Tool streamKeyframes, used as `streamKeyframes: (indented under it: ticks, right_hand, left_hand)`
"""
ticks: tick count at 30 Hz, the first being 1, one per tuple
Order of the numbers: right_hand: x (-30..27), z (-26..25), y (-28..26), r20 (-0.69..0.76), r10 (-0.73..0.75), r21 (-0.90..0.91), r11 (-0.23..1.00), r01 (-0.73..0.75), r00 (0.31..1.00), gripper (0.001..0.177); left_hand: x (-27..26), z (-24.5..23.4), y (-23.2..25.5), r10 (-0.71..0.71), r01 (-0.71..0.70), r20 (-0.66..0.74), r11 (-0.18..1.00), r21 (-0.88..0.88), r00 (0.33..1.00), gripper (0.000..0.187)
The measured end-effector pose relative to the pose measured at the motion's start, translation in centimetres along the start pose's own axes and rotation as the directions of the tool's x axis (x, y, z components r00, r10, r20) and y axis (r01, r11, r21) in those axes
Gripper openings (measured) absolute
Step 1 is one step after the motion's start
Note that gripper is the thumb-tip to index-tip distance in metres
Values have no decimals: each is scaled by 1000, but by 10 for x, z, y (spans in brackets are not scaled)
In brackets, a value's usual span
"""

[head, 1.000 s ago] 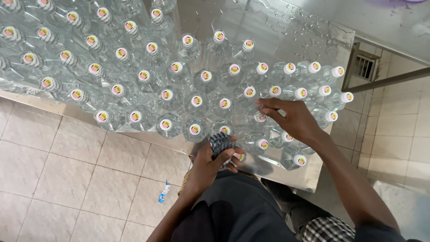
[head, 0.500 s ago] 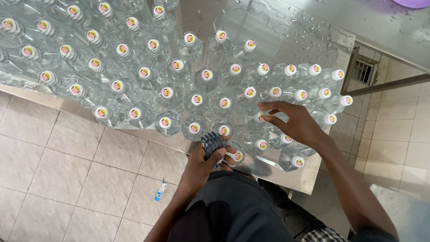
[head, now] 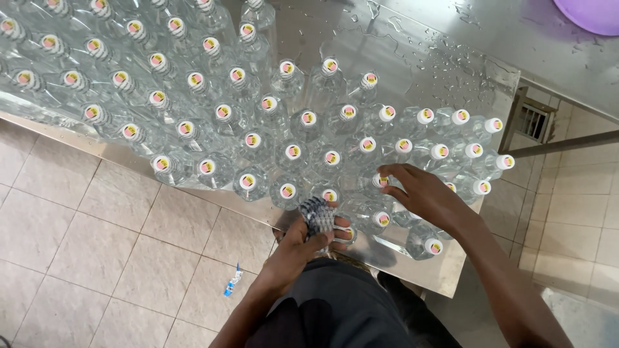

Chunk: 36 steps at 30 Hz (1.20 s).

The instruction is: Applying small circular stickers to the caps of water bottles

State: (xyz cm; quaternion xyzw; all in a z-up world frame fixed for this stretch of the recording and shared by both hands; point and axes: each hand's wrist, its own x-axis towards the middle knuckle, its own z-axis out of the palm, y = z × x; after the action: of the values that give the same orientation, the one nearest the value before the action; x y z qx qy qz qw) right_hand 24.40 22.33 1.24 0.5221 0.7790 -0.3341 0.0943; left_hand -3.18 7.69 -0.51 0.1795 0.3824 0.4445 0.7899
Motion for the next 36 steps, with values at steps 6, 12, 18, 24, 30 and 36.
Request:
streamKeyframes:
  ticks: [6,12,18,24,30,36]
  right_hand:
    - [-5,-17,-22,90,42,-23,999,-40,995,37]
    - [-42,-33,-62,-174,-178,173,963,209,968,32]
    - [-24,5,-68,-257,-316,371,841,395,913,25]
    - [-21,3,-73,-234,-258,463,819,340,937,37]
    - [-15,2,-78,-167,-224,466,840,277,960,32]
    - [-13,-13,-73,-109,-240,498,827,262,965,30]
  left_hand:
    - [6,4,-2,118,-116,122,993,-23,986,52]
    - [12,18,4,27,-40,73,982,184,997,33]
    - [29,-1,-30,129,-202,279,947,250,951,55]
    - [20,4,-7,113,-183,212,920,347,971,51]
    - [29,-7,-23,112,-174,197,927,331,974,43]
    - [26,-8,-20,149,-191,183,951,241,972,42]
